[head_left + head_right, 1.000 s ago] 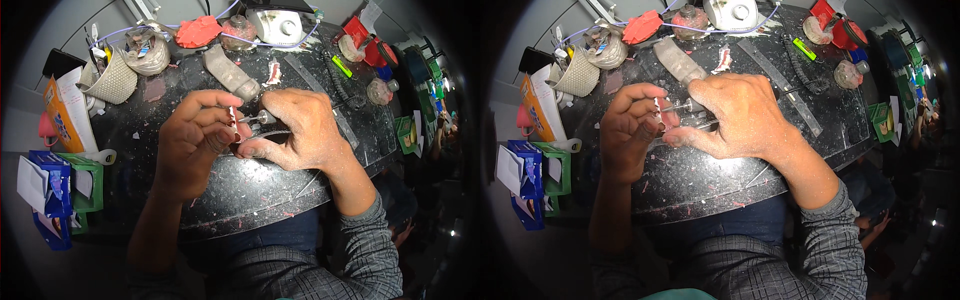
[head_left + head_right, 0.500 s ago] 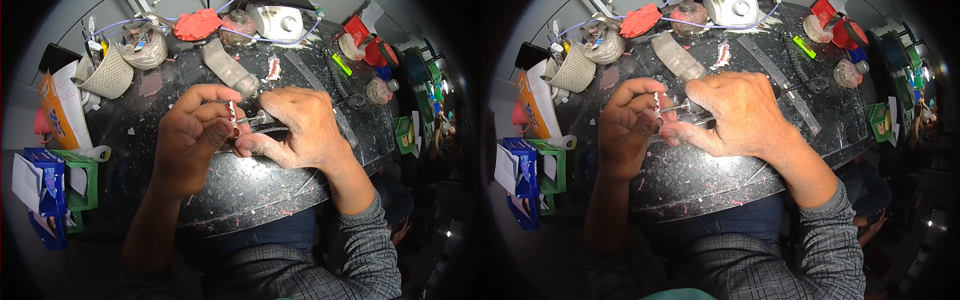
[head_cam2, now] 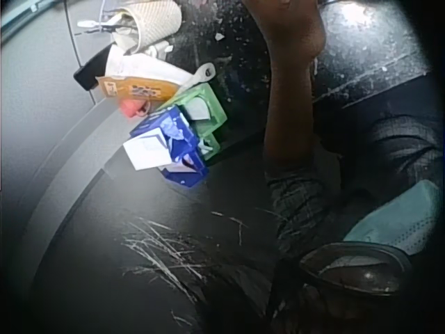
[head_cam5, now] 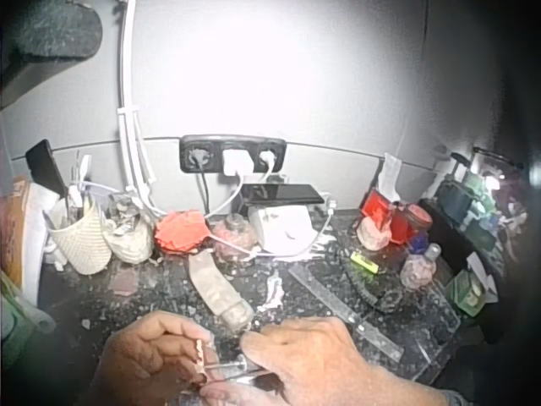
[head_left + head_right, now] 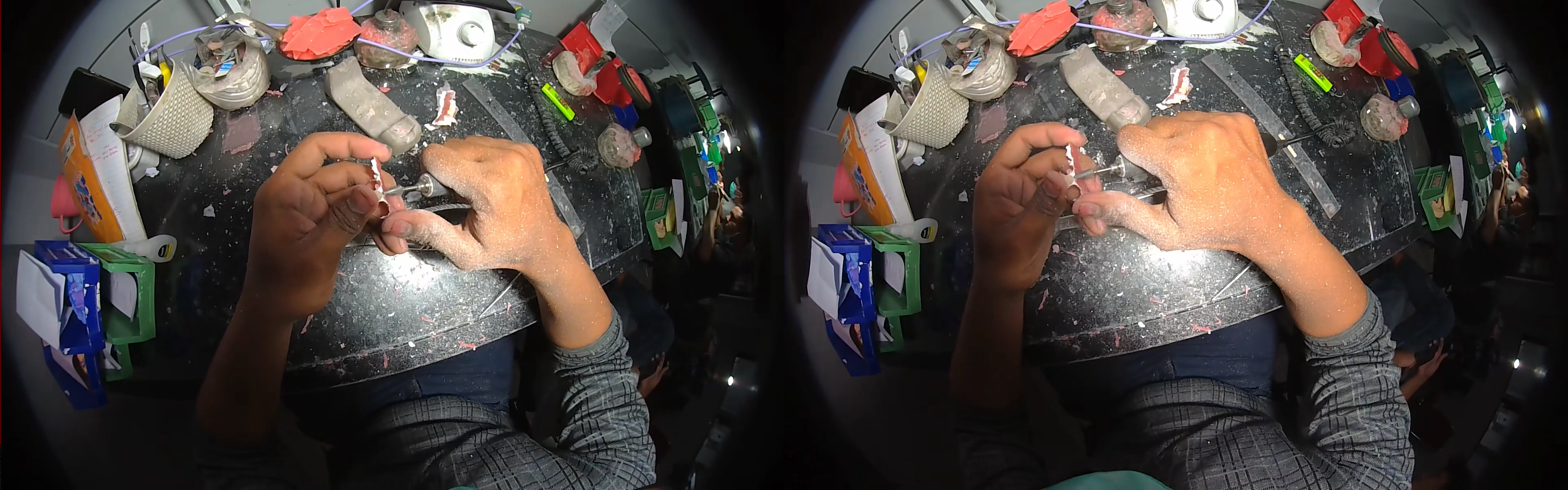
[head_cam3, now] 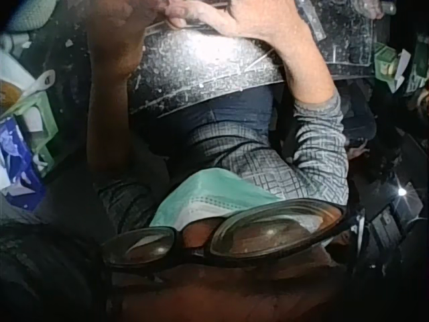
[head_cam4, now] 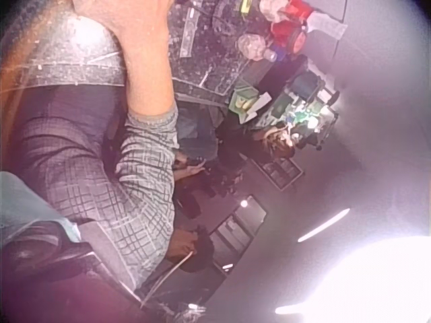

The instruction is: The person holds a pink acrylic denture base and uses a rotary handpiece to grind and trim its surfaces. They also use a pair of pliers to adjust a metal wire component attached to the base.

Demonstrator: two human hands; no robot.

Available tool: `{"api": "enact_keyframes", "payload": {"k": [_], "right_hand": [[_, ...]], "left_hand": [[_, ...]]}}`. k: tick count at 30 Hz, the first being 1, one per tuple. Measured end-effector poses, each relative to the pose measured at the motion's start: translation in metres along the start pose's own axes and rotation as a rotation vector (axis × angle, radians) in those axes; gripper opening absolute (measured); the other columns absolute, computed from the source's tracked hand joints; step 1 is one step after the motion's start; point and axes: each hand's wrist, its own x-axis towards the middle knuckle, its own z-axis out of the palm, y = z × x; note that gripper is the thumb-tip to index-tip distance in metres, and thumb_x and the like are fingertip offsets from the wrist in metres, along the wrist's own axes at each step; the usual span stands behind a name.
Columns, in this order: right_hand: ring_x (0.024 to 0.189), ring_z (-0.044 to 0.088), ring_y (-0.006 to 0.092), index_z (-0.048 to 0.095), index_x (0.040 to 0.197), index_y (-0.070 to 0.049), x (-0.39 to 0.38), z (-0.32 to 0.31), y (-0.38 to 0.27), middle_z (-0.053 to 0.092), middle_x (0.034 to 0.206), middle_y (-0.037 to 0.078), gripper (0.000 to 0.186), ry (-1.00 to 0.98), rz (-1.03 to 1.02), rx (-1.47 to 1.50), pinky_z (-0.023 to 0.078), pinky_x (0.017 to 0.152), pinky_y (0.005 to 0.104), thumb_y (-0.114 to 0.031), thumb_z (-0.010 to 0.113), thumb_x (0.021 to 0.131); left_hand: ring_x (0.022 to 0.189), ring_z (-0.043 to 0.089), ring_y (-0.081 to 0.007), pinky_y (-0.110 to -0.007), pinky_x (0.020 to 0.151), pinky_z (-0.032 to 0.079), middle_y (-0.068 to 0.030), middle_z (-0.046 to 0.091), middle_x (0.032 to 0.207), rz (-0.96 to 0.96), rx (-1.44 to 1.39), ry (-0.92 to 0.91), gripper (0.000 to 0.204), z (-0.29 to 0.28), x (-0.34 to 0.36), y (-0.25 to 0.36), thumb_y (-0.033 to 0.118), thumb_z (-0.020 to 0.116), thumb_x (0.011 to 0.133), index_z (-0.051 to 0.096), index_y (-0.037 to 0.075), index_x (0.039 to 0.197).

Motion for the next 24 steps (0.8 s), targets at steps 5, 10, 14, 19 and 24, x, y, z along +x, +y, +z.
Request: {"api": "enact_keyframes", "payload": {"k": [5, 10, 14, 19, 24], "right_hand": [[0.058, 0.065, 0.0293, 0.065, 0.078, -0.005, 0.0014, -0.0001, -0.0015, 0.063, 0.063, 0.010, 0.058, -0.006, 0.005, 0.003, 0.052, 0.055, 0.0407, -0.063, 0.073, 0.084], [0.057, 0.065, 0.0296, 0.064, 0.075, -0.006, 0.0018, -0.0005, -0.0016, 0.062, 0.062, 0.010, 0.058, 0.001, 0.012, 0.008, 0.051, 0.053, 0.0403, -0.063, 0.073, 0.083], [0.057, 0.065, 0.0297, 0.065, 0.077, -0.005, 0.0006, -0.0007, 0.0002, 0.062, 0.062, 0.010, 0.058, -0.001, 0.002, -0.005, 0.051, 0.053, 0.0402, -0.062, 0.073, 0.083], [0.057, 0.065, 0.0298, 0.065, 0.078, -0.005, 0.0010, 0.0003, -0.0001, 0.062, 0.063, 0.010, 0.058, 0.002, -0.007, -0.006, 0.051, 0.053, 0.0401, -0.062, 0.073, 0.083], [0.057, 0.065, 0.0287, 0.065, 0.077, -0.006, 0.0008, -0.0007, -0.0008, 0.062, 0.062, 0.009, 0.055, 0.002, -0.006, -0.007, 0.051, 0.053, 0.0393, -0.059, 0.076, 0.081]], "left_hand": [[0.079, 0.070, -0.0185, -0.031, 0.069, 0.061, -0.0132, 0.068, 0.092, -0.010, 0.000, 0.001, 0.048, -0.0030, 0.0000, -0.0008, 0.023, 0.066, 0.102, 0.047, -0.010, 0.131], [0.079, 0.071, -0.0178, -0.030, 0.070, 0.062, -0.0141, 0.066, 0.099, 0.001, 0.050, -0.019, 0.043, -0.0027, 0.0008, 0.0003, 0.024, 0.064, 0.104, 0.053, -0.013, 0.123], [0.078, 0.071, -0.0173, -0.029, 0.069, 0.062, -0.0144, 0.062, 0.107, 0.001, 0.086, -0.021, 0.042, -0.0030, 0.0018, -0.0003, 0.026, 0.063, 0.104, 0.060, -0.015, 0.112], [0.076, 0.071, -0.0177, -0.029, 0.068, 0.061, -0.0142, 0.065, 0.101, 0.005, 0.102, -0.007, 0.043, -0.0022, 0.0002, 0.0002, 0.026, 0.063, 0.104, 0.058, -0.015, 0.117], [0.074, 0.072, -0.0181, -0.029, 0.068, 0.061, -0.0134, 0.068, 0.092, 0.001, 0.053, -0.014, 0.045, -0.0003, 0.0004, 0.0010, 0.026, 0.062, 0.104, 0.053, -0.014, 0.124]]}}
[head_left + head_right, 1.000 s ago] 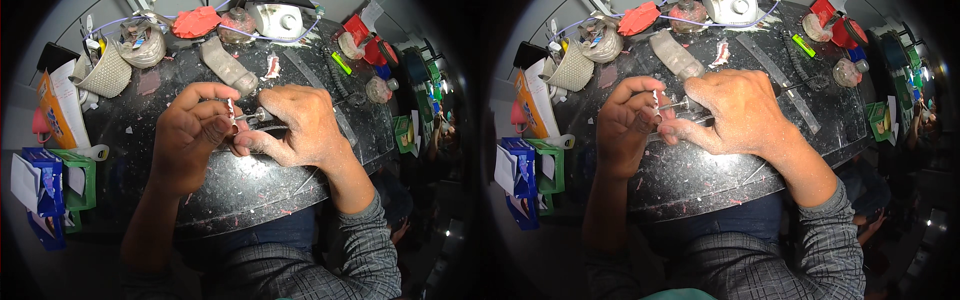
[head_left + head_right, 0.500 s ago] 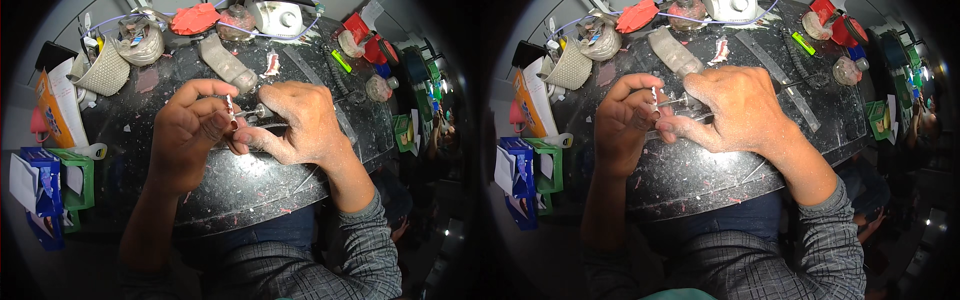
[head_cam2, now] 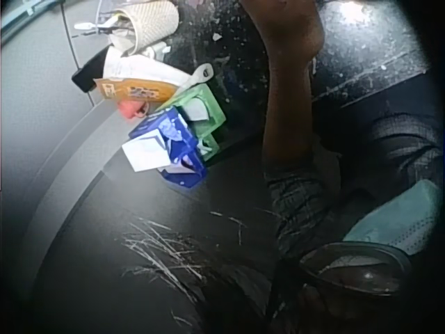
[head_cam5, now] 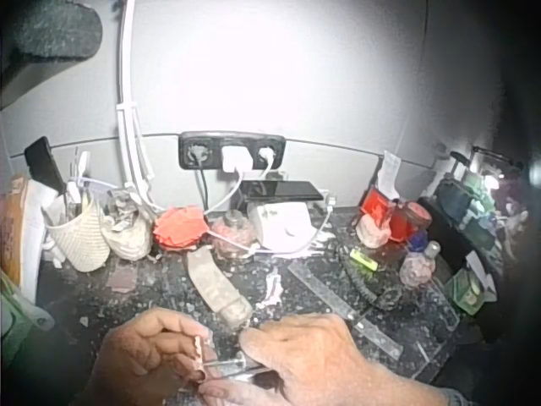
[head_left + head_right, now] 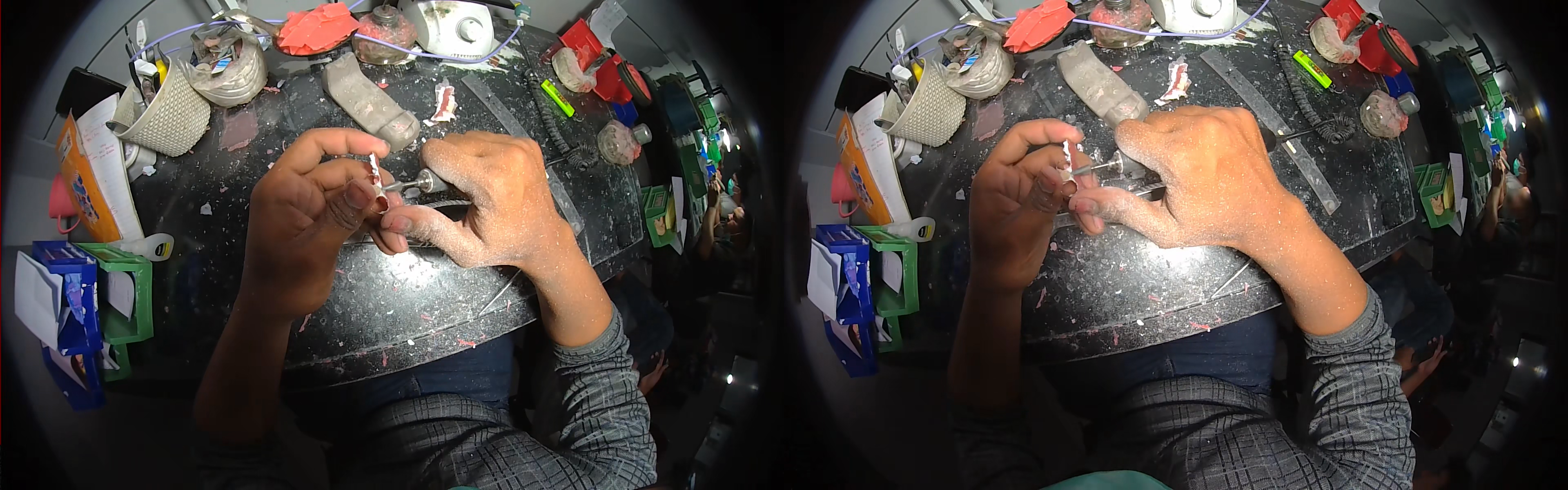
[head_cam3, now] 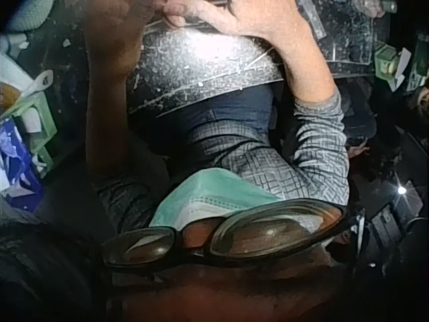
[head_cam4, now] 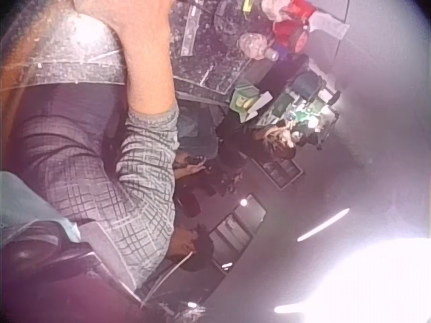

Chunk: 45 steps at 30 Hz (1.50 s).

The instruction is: The person holds a pink acrylic denture base and uses a rotary handpiece to grind and trim its surfaces. They also use a pair of pliers to adjust a metal wire component attached to the base.

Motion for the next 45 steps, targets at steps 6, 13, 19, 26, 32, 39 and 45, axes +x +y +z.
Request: {"api": "enact_keyframes", "payload": {"k": [6, 13, 19, 26, 32, 39, 45], "right_hand": [[0.056, 0.064, 0.0275, 0.063, 0.075, -0.006, 0.0006, 0.0002, 0.0003, 0.060, 0.061, 0.008, 0.052, 0.036, -0.018, 0.027, 0.050, 0.052, 0.0383, -0.055, 0.079, 0.080], [0.054, 0.063, 0.0273, 0.063, 0.074, -0.006, 0.0007, 0.0004, 0.0002, 0.059, 0.060, 0.008, 0.054, 0.040, -0.021, 0.032, 0.048, 0.051, 0.0383, -0.058, 0.078, 0.081], [0.054, 0.063, 0.0274, 0.064, 0.073, -0.006, 0.0004, 0.0000, -0.0001, 0.059, 0.059, 0.008, 0.056, 0.030, -0.008, 0.038, 0.048, 0.050, 0.0382, -0.060, 0.077, 0.081], [0.053, 0.062, 0.0276, 0.062, 0.071, -0.006, 0.0005, 0.0007, 0.0003, 0.059, 0.059, 0.008, 0.057, 0.042, -0.019, 0.034, 0.048, 0.050, 0.0381, -0.060, 0.077, 0.082], [0.052, 0.061, 0.0270, 0.060, 0.069, -0.007, 0.0005, -0.0014, 0.0006, 0.058, 0.058, 0.008, 0.059, 0.025, -0.033, 0.032, 0.047, 0.049, 0.0380, -0.061, 0.076, 0.083], [0.052, 0.060, 0.0269, 0.060, 0.068, -0.007, 0.0004, 0.0027, 0.0000, 0.057, 0.057, 0.008, 0.059, 0.031, -0.015, 0.044, 0.046, 0.049, 0.0377, -0.062, 0.075, 0.083], [0.051, 0.060, 0.0266, 0.061, 0.070, -0.007, 0.0016, 0.0024, 0.0001, 0.058, 0.057, 0.007, 0.057, 0.030, -0.027, 0.044, 0.046, 0.049, 0.0378, -0.061, 0.075, 0.084]], "left_hand": [[0.075, 0.072, -0.0187, -0.030, 0.068, 0.062, -0.0141, 0.065, 0.100, 0.009, 0.024, -0.006, 0.043, -0.0016, 0.0000, -0.0014, 0.026, 0.062, 0.105, 0.057, -0.015, 0.117], [0.075, 0.072, -0.0186, -0.030, 0.068, 0.062, -0.0139, 0.064, 0.101, 0.005, 0.028, -0.002, 0.043, -0.0004, -0.0002, 0.0003, 0.026, 0.062, 0.105, 0.057, -0.015, 0.116], [0.076, 0.073, -0.0192, -0.030, 0.068, 0.063, -0.0139, 0.064, 0.100, 0.011, 0.015, -0.014, 0.045, -0.0007, -0.0003, -0.0006, 0.027, 0.061, 0.105, 0.056, -0.016, 0.117], [0.077, 0.073, -0.0205, -0.031, 0.068, 0.064, -0.0165, 0.058, 0.116, 0.006, 0.032, -0.013, 0.045, -0.0014, 0.0001, -0.0013, 0.027, 0.061, 0.105, 0.059, -0.017, 0.109], [0.075, 0.072, -0.0210, -0.033, 0.066, 0.063, -0.0146, 0.063, 0.103, -0.020, -0.029, 0.022, 0.050, 0.0022, -0.0005, -0.0007, 0.030, 0.068, 0.101, 0.051, -0.012, 0.123], [0.073, 0.070, -0.0204, -0.034, 0.065, 0.063, -0.0135, 0.066, 0.094, -0.028, -0.033, 0.057, 0.056, 0.0010, -0.0017, -0.0032, 0.031, 0.071, 0.099, 0.047, -0.009, 0.130], [0.074, 0.070, -0.0199, -0.034, 0.065, 0.063, -0.0134, 0.066, 0.094, -0.026, -0.042, 0.057, 0.055, 0.0003, -0.0022, -0.0044, 0.030, 0.070, 0.100, 0.046, -0.009, 0.130]]}}
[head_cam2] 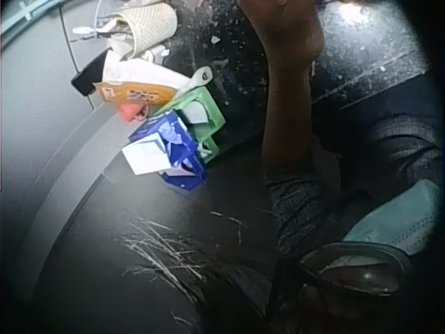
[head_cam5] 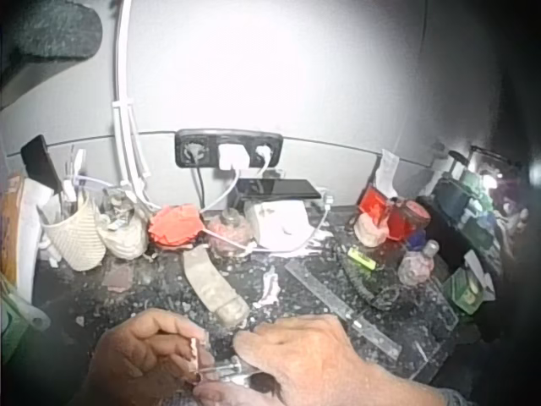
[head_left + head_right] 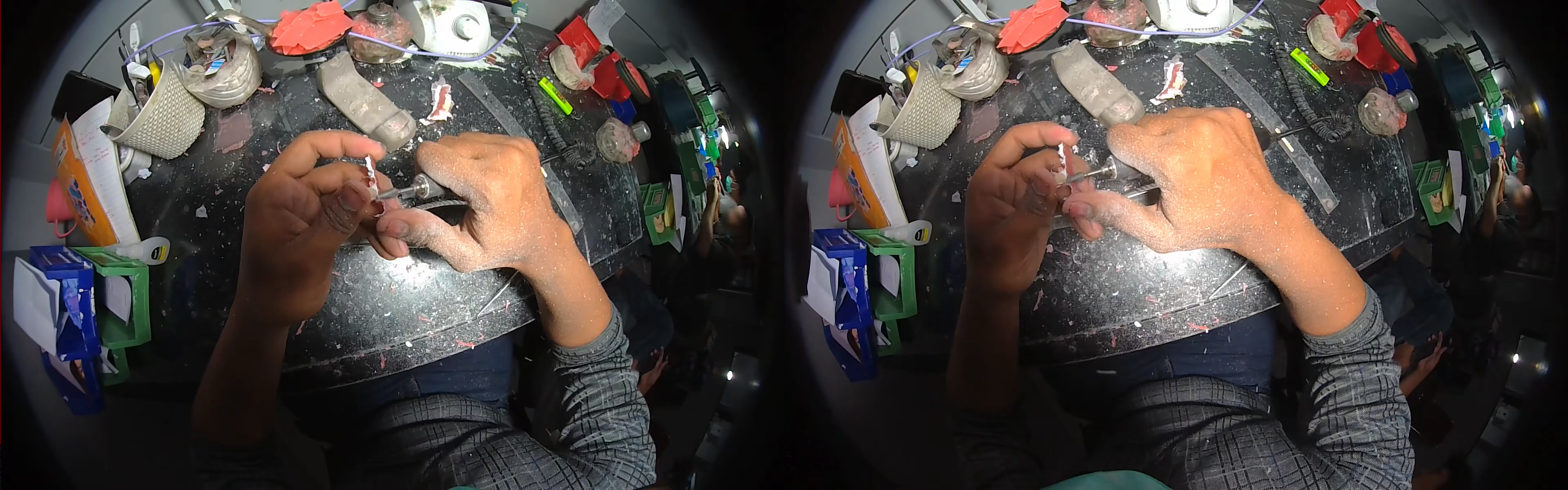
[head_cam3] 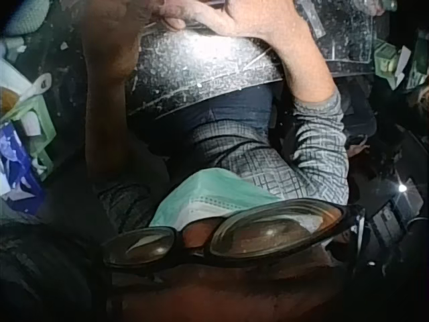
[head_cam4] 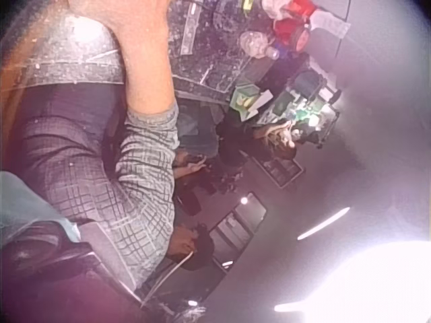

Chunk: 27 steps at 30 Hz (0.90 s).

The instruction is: The person holds a pink acrylic denture base and uses a rotary handpiece to grind and trim its surfaces. They also use a pair of pliers to adjust a metal wire component attached to the base.

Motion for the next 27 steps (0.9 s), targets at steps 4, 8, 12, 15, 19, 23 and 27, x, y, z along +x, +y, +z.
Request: {"api": "enact_keyframes", "payload": {"k": [4, 8, 12, 15, 19, 23, 27], "right_hand": [[0.051, 0.060, 0.0260, 0.062, 0.071, -0.007, -0.0016, 0.0001, 0.0009, 0.057, 0.057, 0.007, 0.057, 0.009, -0.005, -0.001, 0.046, 0.049, 0.0374, -0.061, 0.075, 0.084], [0.050, 0.060, 0.0255, 0.062, 0.072, -0.007, -0.0008, 0.0002, 0.0007, 0.057, 0.057, 0.007, 0.056, 0.019, -0.016, 0.002, 0.046, 0.048, 0.0369, -0.060, 0.075, 0.084], [0.050, 0.061, 0.0259, 0.063, 0.072, -0.007, -0.0014, -0.0009, 0.0007, 0.058, 0.057, 0.007, 0.056, -0.005, -0.005, -0.016, 0.047, 0.048, 0.0373, -0.060, 0.075, 0.084], [0.051, 0.062, 0.0266, 0.064, 0.072, -0.007, -0.0004, -0.0008, 0.0015, 0.059, 0.058, 0.008, 0.055, 0.010, -0.011, 0.002, 0.047, 0.049, 0.0380, -0.060, 0.075, 0.084], [0.053, 0.064, 0.0277, 0.065, 0.075, -0.006, -0.0010, -0.0021, -0.0002, 0.060, 0.059, 0.009, 0.056, -0.025, 0.011, -0.016, 0.049, 0.050, 0.0386, -0.061, 0.074, 0.084], [0.053, 0.064, 0.0282, 0.066, 0.076, -0.006, -0.0012, -0.0017, 0.0012, 0.060, 0.059, 0.009, 0.057, -0.013, 0.005, -0.032, 0.049, 0.050, 0.0388, -0.062, 0.073, 0.084], [0.053, 0.063, 0.0277, 0.066, 0.074, -0.005, -0.0003, -0.0018, 0.0008, 0.060, 0.058, 0.009, 0.058, -0.012, 0.007, -0.040, 0.049, 0.050, 0.0385, -0.062, 0.073, 0.085]], "left_hand": [[0.075, 0.069, -0.0197, -0.035, 0.066, 0.063, -0.0139, 0.066, 0.094, -0.009, -0.023, -0.008, 0.054, 0.0008, 0.0005, -0.0001, 0.029, 0.069, 0.100, 0.046, -0.009, 0.131], [0.076, 0.069, -0.0199, -0.036, 0.067, 0.064, -0.0143, 0.066, 0.095, -0.016, -0.043, -0.011, 0.053, 0.0022, 0.0005, 0.0032, 0.028, 0.069, 0.101, 0.045, -0.009, 0.131], [0.077, 0.069, -0.0199, -0.036, 0.067, 0.064, -0.0145, 0.066, 0.094, -0.021, -0.048, -0.034, 0.053, 0.0010, 0.0013, 0.0027, 0.027, 0.068, 0.101, 0.045, -0.009, 0.131], [0.076, 0.069, -0.0196, -0.037, 0.068, 0.064, -0.0145, 0.066, 0.094, -0.018, -0.011, -0.014, 0.051, -0.0001, 0.0001, 0.0021, 0.027, 0.068, 0.102, 0.045, -0.009, 0.131], [0.075, 0.070, -0.0200, -0.036, 0.068, 0.063, -0.0141, 0.066, 0.094, -0.016, 0.004, 0.001, 0.050, -0.0011, 0.0005, 0.0005, 0.027, 0.067, 0.102, 0.046, -0.008, 0.131], [0.074, 0.070, -0.0201, -0.035, 0.067, 0.063, -0.0136, 0.067, 0.094, -0.023, 0.014, 0.002, 0.049, -0.0010, 0.0008, 0.0011, 0.026, 0.067, 0.102, 0.047, -0.008, 0.130], [0.074, 0.070, -0.0196, -0.034, 0.066, 0.062, -0.0132, 0.067, 0.093, -0.037, 0.003, 0.022, 0.049, 0.0005, 0.0008, 0.0026, 0.027, 0.068, 0.102, 0.047, -0.008, 0.129]]}}
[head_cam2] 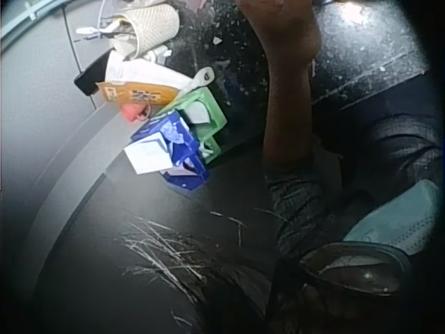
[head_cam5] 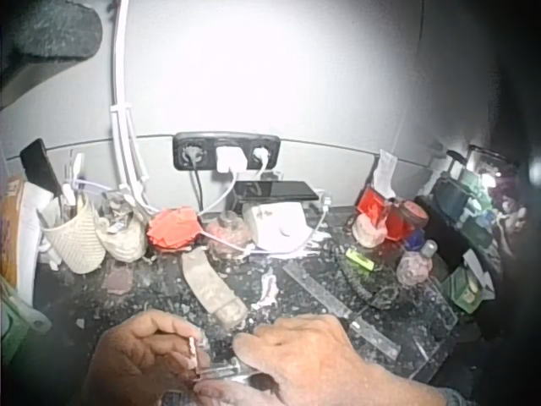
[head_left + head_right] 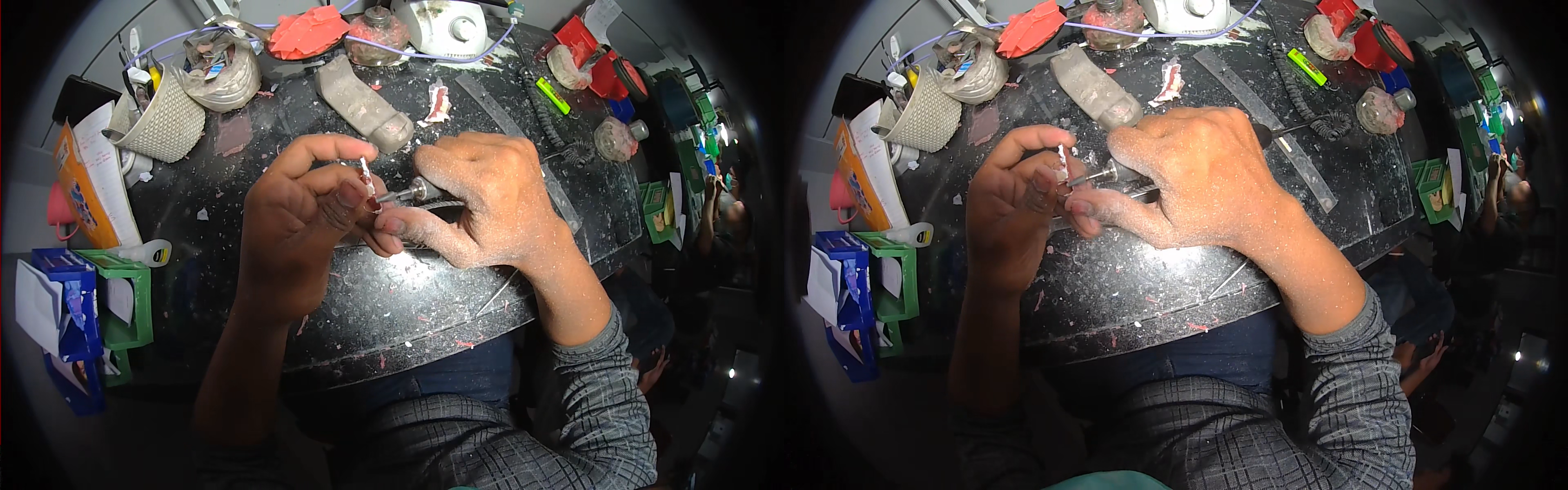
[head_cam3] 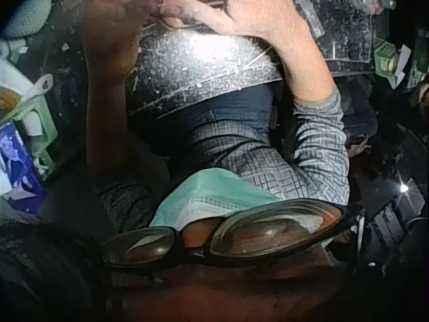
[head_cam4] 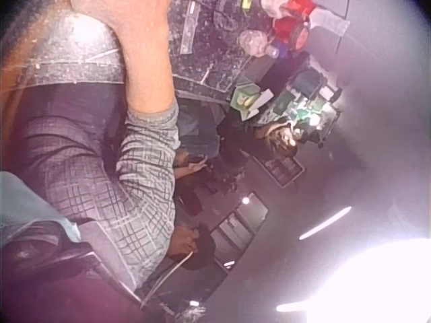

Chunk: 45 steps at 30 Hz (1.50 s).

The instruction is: The person holds a pink acrylic denture base and uses a rotary handpiece to grind and trim its surfaces. They also use a pair of pliers to adjust a metal wire component attached to the base.

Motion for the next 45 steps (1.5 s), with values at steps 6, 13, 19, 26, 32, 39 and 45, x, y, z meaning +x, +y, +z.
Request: {"api": "enact_keyframes", "payload": {"k": [6, 13, 19, 26, 32, 39, 45], "right_hand": [[0.051, 0.062, 0.0267, 0.061, 0.065, -0.007, 0.000, 0.000, 0.001, 0.059, 0.058, 0.009, 0.061, 0.009, -0.004, -0.006, 0.048, 0.049, 0.0382, -0.063, 0.074, 0.083], [0.055, 0.064, 0.0274, 0.066, 0.075, -0.005, -0.001, -0.002, 0.001, 0.061, 0.061, 0.009, 0.059, -0.023, -0.019, -0.004, 0.050, 0.052, 0.0385, -0.064, 0.078, 0.079], [0.059, 0.066, 0.0268, 0.070, 0.087, -0.004, -0.002, -0.002, 0.001, 0.064, 0.066, 0.009, 0.061, 0.002, -0.003, -0.014, 0.052, 0.055, 0.0383, -0.063, 0.079, 0.077], [0.059, 0.066, 0.0273, 0.070, 0.088, -0.004, -0.002, 0.000, 0.001, 0.063, 0.065, 0.009, 0.060, -0.003, 0.011, -0.040, 0.052, 0.055, 0.0388, -0.063, 0.077, 0.079], [0.059, 0.065, 0.0281, 0.068, 0.085, -0.005, -0.001, -0.002, 0.000, 0.063, 0.064, 0.009, 0.059, -0.008, 0.010, -0.066, 0.051, 0.054, 0.0392, -0.063, 0.075, 0.082], [0.060, 0.066, 0.0281, 0.068, 0.085, -0.006, -0.002, -0.003, 0.000, 0.063, 0.064, 0.008, 0.058, -0.022, 0.013, -0.065, 0.051, 0.055, 0.0387, -0.063, 0.077, 0.080], [0.061, 0.066, 0.0273, 0.071, 0.090, -0.005, -0.001, -0.005, 0.002, 0.063, 0.065, 0.007, 0.057, 0.070, 0.009, 0.007, 0.051, 0.055, 0.0382, -0.059, 0.082, 0.075]], "left_hand": [[0.077, 0.069, -0.0172, -0.034, 0.066, 0.062, -0.0120, 0.066, 0.094, 0.022, 0.040, 0.013, 0.051, -0.001, 0.001, -0.002, 0.031, 0.068, 0.102, 0.048, -0.007, 0.130], [0.079, 0.071, -0.0160, -0.029, 0.068, 0.062, -0.0121, 0.067, 0.095, 0.030, 0.000, -0.028, 0.043, 0.000, 0.002, 0.000, 0.024, 0.066, 0.103, 0.053, -0.010, 0.126], [0.072, 0.071, -0.0175, -0.027, 0.063, 0.058, -0.0122, 0.070, 0.085, -0.010, 0.006, -0.050, 0.049, -0.003, 0.001, 0.002, 0.028, 0.068, 0.101, 0.051, -0.010, 0.127], [0.064, 0.069, -0.0182, -0.029, 0.059, 0.057, -0.0129, 0.069, 0.081, -0.027, 0.066, -0.017, 0.047, -0.001, 0.000, 0.002, 0.032, 0.066, 0.102, 0.051, -0.007, 0.124], [0.060, 0.068, -0.0186, -0.029, 0.054, 0.056, -0.0124, 0.069, 0.080, -0.042, 0.094, 0.018, 0.046, -0.001, 0.000, 0.003, 0.032, 0.067, 0.102, 0.052, -0.006, 0.123], [0.063, 0.068, -0.0179, -0.029, 0.055, 0.056, -0.0104, 0.068, 0.079, -0.069, 0.108, 0.034, 0.041, 0.000, 0.000, 0.006, 0.027, 0.065, 0.103, 0.052, -0.005, 0.126], [0.074, 0.071, -0.0177, -0.028, 0.064, 0.059, -0.0144, 0.069, 0.088, 0.064, 0.028, 0.007, 0.040, -0.002, 0.002, 0.004, 0.018, 0.065, 0.103, 0.050, -0.008, 0.130]]}}
